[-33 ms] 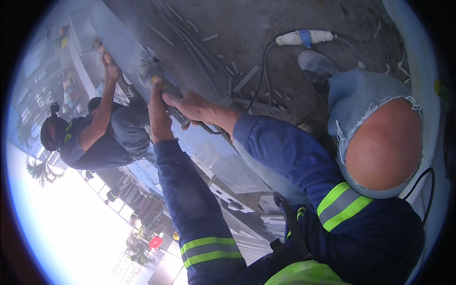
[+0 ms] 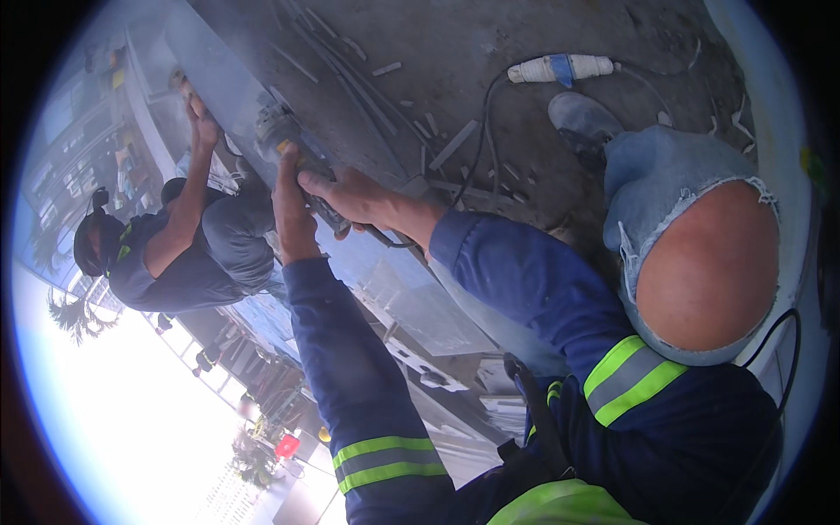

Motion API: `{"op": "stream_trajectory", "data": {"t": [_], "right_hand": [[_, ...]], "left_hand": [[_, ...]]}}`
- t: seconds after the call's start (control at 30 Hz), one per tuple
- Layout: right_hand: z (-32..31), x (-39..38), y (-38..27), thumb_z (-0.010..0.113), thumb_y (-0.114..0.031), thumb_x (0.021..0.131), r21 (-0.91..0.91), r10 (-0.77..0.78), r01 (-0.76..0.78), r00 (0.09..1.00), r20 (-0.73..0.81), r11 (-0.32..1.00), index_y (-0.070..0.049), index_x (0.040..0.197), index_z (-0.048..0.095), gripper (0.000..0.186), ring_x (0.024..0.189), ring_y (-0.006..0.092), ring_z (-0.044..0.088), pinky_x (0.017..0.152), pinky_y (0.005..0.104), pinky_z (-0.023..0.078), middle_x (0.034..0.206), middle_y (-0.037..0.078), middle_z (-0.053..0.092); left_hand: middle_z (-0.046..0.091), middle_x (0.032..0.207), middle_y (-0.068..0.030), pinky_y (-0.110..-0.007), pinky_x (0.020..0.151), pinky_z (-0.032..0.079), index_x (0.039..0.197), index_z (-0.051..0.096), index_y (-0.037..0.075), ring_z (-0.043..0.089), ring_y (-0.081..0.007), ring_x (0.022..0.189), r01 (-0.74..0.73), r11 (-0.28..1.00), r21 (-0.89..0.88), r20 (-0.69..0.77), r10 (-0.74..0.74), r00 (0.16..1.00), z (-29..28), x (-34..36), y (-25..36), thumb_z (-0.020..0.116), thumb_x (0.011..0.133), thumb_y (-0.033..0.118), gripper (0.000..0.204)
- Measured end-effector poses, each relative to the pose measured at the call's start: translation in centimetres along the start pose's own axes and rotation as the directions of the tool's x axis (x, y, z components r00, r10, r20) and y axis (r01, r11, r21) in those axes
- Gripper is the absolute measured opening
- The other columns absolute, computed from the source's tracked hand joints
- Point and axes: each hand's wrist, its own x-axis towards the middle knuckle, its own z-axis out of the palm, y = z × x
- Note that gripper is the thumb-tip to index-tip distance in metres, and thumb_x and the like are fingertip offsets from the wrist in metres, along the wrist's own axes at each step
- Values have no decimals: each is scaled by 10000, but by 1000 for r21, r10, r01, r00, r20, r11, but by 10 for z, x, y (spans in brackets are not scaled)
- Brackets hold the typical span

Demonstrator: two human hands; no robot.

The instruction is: The person uses an angle grinder to grind a concrete surface while kneeling. They hold the tool with both hands and move it along the edge of the slab, generating dust and debris.

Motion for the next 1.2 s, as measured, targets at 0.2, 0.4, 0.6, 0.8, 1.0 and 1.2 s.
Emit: {"op": "stream_trajectory", "data": {"t": [0.2,0.4,0.6,0.8,1.0,1.2], "right_hand": [[-4,5,-1,587,-625,1141,12,-19,18,999,37,1000,11,1216,704,651,542,196,740,359,283,420,830,95,733],[-1,10,1,601,-633,1131,-16,8,-8,1000,-16,1000,42,1227,691,687,553,204,746,362,296,425,826,104,726],[-3,15,-8,611,-625,1128,-7,41,-41,999,17,999,46,1229,711,686,576,228,767,366,309,420,823,122,737],[-6,8,-8,621,-626,1123,-20,13,-12,999,40,1000,33,1221,736,676,578,232,768,364,311,422,832,118,747],[-5,6,-4,614,-611,1123,25,-27,26,999,43,999,34,1236,731,665,558,213,750,367,300,444,852,119,756],[-5,0,-2,605,-620,1121,25,-82,81,997,18,996,32,1303,699,683,565,207,747,369,301,461,877,116,749]], "left_hand": [[744,1242,-114,-410,1007,514,1419,711,-18,699,-226,1124,-22,999,-45,27,23,999,7,3,2,790,1009,583,732],[730,1292,-120,-402,1039,496,1457,687,-14,685,-228,1176,1,1000,-23,23,0,1000,5,7,2,788,1012,596,761],[726,1329,-114,-417,1017,533,1497,647,25,687,-249,1216,90,993,83,-50,-86,995,8,3,12,700,1079,581,697],[651,1518,-188,-554,1162,411,1599,604,29,604,-340,1378,52,998,28,20,-53,998,3,8,5,742,1001,665,883],[709,1367,-156,-453,1073,544,1545,599,1,700,-291,1241,59,998,24,-4,-59,998,-2,14,-2,716,1074,561,741],[704,1452,-189,-464,1119,482,1565,633,-24,673,-301,1312,5,1000,18,4,-6,1000,7,2,0,767,1013,605,847]]}}
